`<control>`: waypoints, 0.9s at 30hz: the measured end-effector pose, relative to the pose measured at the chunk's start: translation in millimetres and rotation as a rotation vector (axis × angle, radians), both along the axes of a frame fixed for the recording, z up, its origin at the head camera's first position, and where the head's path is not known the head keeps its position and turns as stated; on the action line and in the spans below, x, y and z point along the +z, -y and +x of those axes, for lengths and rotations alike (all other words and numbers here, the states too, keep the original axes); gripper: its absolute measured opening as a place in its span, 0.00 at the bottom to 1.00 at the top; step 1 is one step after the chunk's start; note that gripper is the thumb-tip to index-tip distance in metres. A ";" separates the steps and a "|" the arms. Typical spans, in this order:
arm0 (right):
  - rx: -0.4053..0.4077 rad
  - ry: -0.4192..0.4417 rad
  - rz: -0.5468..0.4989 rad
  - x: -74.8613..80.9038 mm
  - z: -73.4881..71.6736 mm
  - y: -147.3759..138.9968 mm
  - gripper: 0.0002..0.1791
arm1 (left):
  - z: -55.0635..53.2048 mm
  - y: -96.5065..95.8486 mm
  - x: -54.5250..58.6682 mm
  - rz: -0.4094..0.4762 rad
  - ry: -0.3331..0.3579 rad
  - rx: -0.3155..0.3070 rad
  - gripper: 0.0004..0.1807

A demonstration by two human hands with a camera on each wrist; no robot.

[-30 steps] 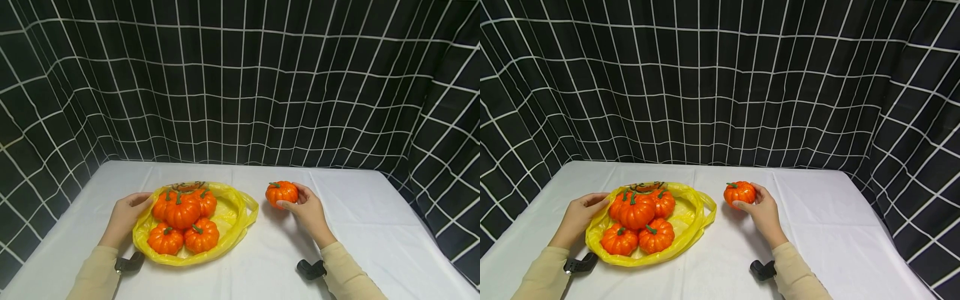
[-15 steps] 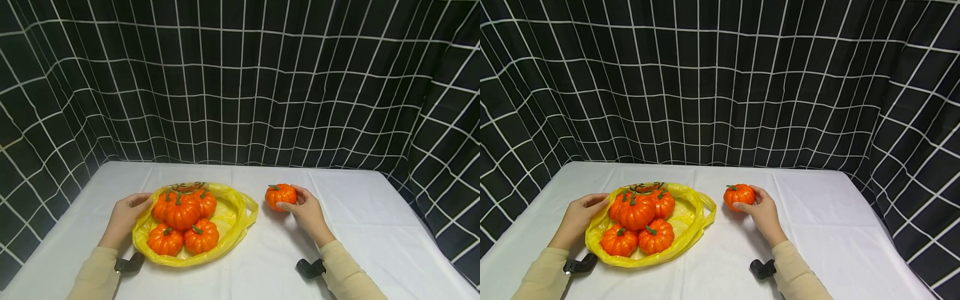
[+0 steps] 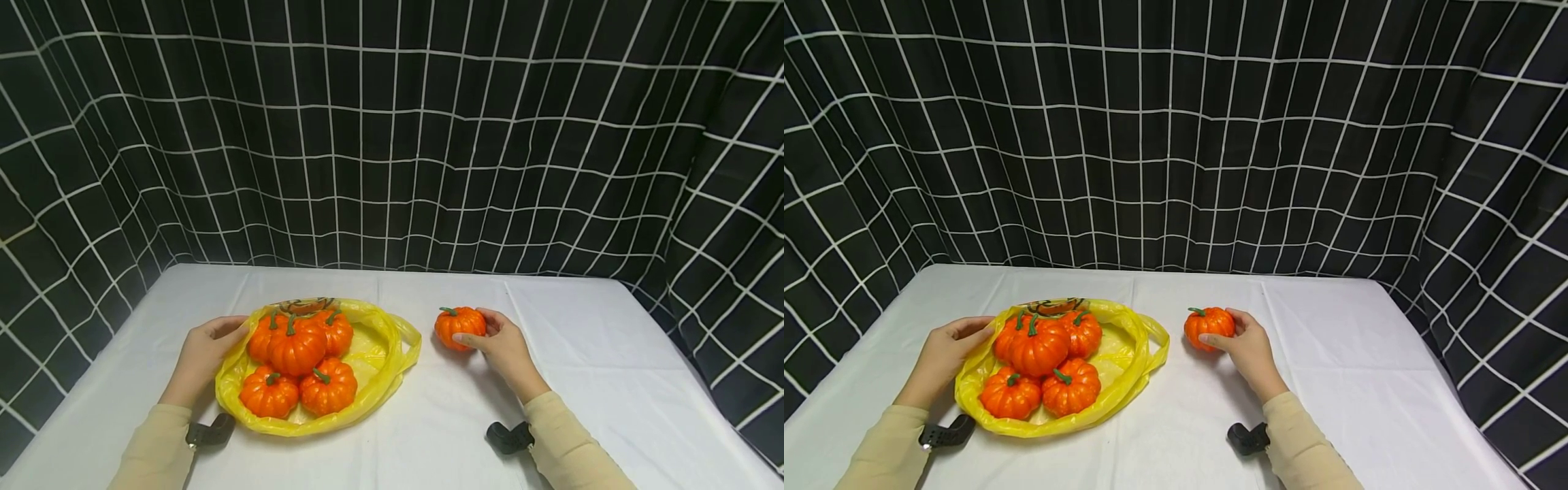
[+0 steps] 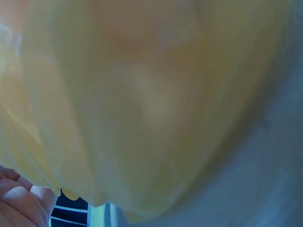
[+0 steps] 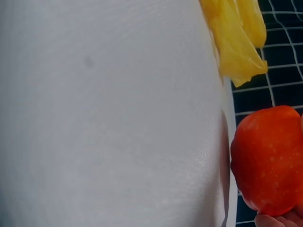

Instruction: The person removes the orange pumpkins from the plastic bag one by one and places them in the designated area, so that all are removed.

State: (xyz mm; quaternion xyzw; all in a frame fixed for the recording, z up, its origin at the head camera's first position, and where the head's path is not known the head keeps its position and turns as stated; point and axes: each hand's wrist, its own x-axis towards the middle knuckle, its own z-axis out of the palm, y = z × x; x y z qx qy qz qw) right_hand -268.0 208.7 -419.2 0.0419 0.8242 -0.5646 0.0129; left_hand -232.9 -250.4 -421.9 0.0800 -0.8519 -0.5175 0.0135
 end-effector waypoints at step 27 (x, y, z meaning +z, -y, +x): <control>0.112 0.081 0.045 4.7 0.9 -10.8 0.47 | 0.2 0.3 0.1 -0.007 -0.003 -0.003 0.27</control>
